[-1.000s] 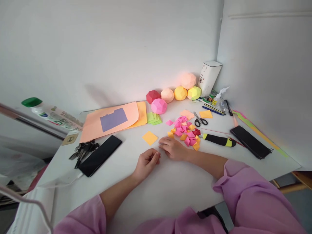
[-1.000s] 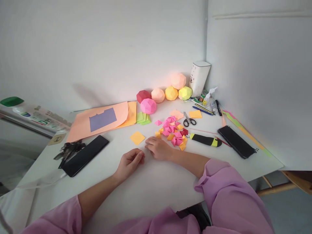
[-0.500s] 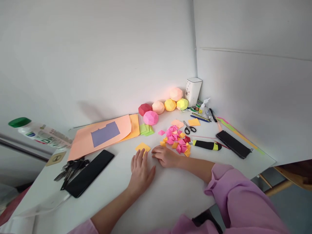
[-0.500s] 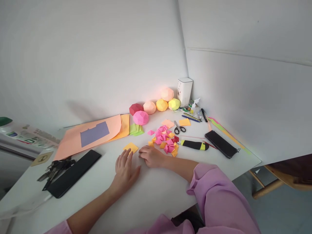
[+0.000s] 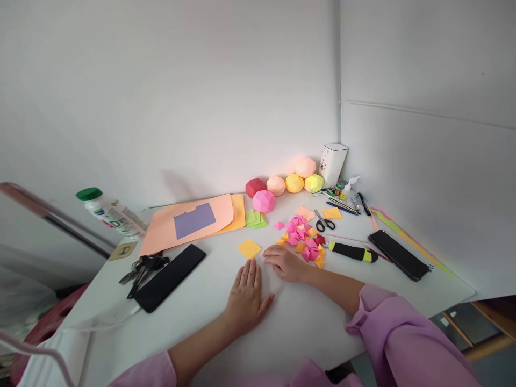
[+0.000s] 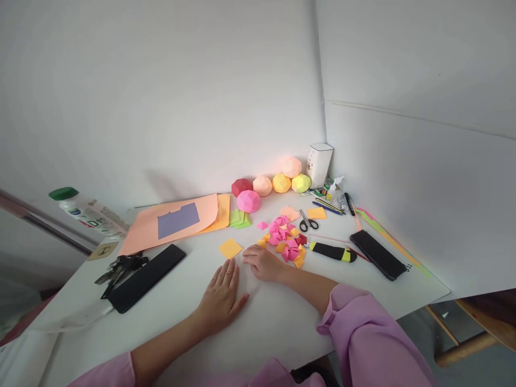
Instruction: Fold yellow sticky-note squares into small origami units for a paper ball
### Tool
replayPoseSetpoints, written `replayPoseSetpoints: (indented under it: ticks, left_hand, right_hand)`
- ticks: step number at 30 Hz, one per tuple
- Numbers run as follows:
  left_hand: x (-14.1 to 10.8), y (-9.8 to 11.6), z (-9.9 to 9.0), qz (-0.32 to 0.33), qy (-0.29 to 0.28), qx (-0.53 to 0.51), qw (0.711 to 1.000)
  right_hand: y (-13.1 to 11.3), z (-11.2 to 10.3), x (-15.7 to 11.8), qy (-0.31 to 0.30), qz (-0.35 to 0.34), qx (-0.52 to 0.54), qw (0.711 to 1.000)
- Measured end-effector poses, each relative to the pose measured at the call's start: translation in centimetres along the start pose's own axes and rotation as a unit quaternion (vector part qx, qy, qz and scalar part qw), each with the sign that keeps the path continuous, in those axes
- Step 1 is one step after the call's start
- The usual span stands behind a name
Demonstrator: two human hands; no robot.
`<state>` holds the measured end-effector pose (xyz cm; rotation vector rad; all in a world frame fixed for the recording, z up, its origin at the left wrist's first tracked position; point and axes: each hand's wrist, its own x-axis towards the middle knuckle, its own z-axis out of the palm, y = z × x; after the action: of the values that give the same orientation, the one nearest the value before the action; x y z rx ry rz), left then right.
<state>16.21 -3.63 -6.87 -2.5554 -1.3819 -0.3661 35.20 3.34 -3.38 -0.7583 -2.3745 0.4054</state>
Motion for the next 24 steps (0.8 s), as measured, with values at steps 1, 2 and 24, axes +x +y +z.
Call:
replayPoseSetpoints:
  ticks: [1, 2, 24]
  left_hand:
    - [-0.1, 0.1, 0.0, 0.004, 0.001, -0.007, 1.0]
    - [-0.1, 0.2, 0.0, 0.007, 0.003, -0.013, 1.0]
    - [1.5, 12.4, -7.2, 0.247, -0.272, -0.469, 0.804]
  right_hand:
    - [0.0, 0.0, 0.0, 0.002, -0.001, 0.0, 1.0]
    - [0.0, 0.0, 0.0, 0.005, -0.002, 0.001, 1.0]
    - [1.0, 0.5, 0.2, 0.013, -0.033, -0.019, 0.999]
